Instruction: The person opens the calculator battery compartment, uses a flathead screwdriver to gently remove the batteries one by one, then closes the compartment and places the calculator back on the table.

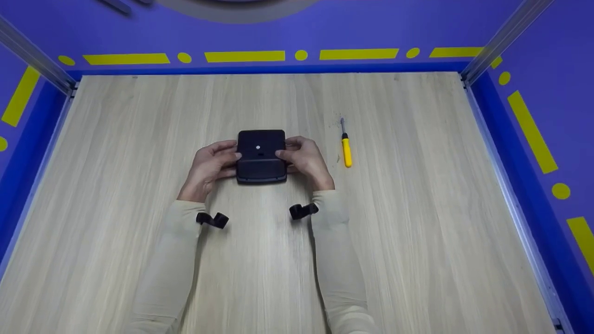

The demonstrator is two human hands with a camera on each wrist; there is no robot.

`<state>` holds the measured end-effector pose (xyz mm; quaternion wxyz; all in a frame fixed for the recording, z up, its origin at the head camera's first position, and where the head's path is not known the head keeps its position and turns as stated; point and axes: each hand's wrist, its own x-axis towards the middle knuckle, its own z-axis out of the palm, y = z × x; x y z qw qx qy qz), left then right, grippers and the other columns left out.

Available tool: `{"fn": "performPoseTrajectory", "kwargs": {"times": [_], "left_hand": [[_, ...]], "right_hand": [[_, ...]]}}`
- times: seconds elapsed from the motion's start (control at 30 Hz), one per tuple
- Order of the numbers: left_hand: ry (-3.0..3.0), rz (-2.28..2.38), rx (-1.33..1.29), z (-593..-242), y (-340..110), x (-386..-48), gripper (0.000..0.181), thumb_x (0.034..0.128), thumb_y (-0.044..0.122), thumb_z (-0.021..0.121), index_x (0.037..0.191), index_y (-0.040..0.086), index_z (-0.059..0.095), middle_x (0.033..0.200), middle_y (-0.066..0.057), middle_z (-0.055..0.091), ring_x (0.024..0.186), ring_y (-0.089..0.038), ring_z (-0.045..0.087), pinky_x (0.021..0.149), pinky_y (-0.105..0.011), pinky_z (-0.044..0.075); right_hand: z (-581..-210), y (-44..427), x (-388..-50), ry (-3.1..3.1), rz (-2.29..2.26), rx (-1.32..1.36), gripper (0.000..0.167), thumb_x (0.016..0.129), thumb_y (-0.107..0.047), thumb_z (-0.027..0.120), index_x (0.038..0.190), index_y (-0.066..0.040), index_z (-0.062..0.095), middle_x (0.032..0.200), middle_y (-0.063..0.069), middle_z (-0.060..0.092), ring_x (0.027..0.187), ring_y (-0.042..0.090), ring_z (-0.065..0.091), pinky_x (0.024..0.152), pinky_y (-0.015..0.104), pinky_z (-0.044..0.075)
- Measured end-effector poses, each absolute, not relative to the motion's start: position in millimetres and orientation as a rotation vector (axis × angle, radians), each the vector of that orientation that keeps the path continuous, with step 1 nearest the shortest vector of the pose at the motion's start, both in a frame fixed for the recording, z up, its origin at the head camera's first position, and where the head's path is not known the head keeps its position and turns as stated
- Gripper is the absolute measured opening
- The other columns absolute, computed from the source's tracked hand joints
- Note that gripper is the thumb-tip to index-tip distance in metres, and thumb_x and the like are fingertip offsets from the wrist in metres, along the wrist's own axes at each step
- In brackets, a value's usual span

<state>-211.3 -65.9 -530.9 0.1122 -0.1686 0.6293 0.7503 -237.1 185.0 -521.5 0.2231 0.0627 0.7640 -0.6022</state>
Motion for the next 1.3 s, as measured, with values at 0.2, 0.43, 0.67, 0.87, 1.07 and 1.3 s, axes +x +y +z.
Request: {"fn": "performPoseTrajectory", "kwargs": {"times": [0.2, 0.43, 0.67, 0.87, 1.07, 1.3], "left_hand": [[1.941, 2.158, -0.472, -530.4, -63.9, -210.5, 0.049, 0.0923, -0.008, 0.072, 0.141, -0.005, 0.063, 0.132, -0.021, 0.069, 0.091, -0.024, 0.078, 0.072, -0.031, 0.064], [2.038, 2.104, -0.448, -529.6, -61.3, -210.4, 0.049, 0.091, -0.007, 0.072, 0.139, -0.005, 0.065, 0.131, -0.021, 0.071, 0.083, -0.018, 0.074, 0.067, -0.028, 0.061], [2.15, 2.022, -0.424, -528.3, -59.8, -209.2, 0.046, 0.0933, -0.005, 0.073, 0.139, -0.006, 0.066, 0.131, -0.021, 0.071, 0.09, -0.02, 0.075, 0.074, -0.029, 0.063], [2.185, 1.992, -0.392, -526.9, -60.5, -207.9, 0.043, 0.095, -0.006, 0.073, 0.137, -0.007, 0.066, 0.126, -0.023, 0.072, 0.102, -0.027, 0.076, 0.083, -0.031, 0.063], [2.158, 1.997, -0.406, -527.7, -61.9, -208.1, 0.042, 0.095, -0.004, 0.074, 0.137, -0.004, 0.068, 0.124, -0.02, 0.072, 0.099, -0.023, 0.075, 0.084, -0.033, 0.063], [2.309, 1.845, -0.285, -529.8, -65.1, -209.6, 0.046, 0.0946, 0.008, 0.078, 0.14, 0.001, 0.068, 0.135, -0.016, 0.069, 0.111, -0.023, 0.07, 0.093, -0.036, 0.059]], "right_hand": [[-522.1, 180.8, -237.2, 2.148, -1.631, 0.168, 0.058, 0.098, -0.006, 0.075, 0.15, 0.007, 0.052, 0.135, 0.022, 0.063, 0.095, 0.022, 0.072, 0.088, 0.036, 0.062], [-519.3, 178.6, -235.7, 2.135, -1.663, 0.184, 0.057, 0.098, -0.002, 0.075, 0.15, 0.009, 0.051, 0.138, 0.024, 0.062, 0.096, 0.024, 0.071, 0.085, 0.035, 0.064], [-521.0, 177.2, -236.6, 2.157, -1.63, 0.163, 0.057, 0.098, -0.005, 0.075, 0.149, 0.009, 0.053, 0.136, 0.025, 0.063, 0.095, 0.024, 0.072, 0.082, 0.033, 0.064], [-521.7, 177.3, -236.3, 2.176, -1.591, 0.173, 0.057, 0.1, -0.008, 0.075, 0.151, 0.006, 0.053, 0.138, 0.024, 0.063, 0.1, 0.027, 0.071, 0.085, 0.036, 0.063], [-522.4, 176.4, -237.2, 2.187, -1.574, 0.191, 0.057, 0.1, -0.01, 0.075, 0.151, 0.005, 0.053, 0.135, 0.022, 0.063, 0.101, 0.026, 0.069, 0.085, 0.036, 0.063], [-519.7, 175.8, -235.9, 2.345, -1.476, 0.151, 0.058, 0.1, -0.018, 0.075, 0.151, 0.001, 0.054, 0.134, 0.018, 0.063, 0.111, 0.027, 0.063, 0.09, 0.037, 0.059]]}}
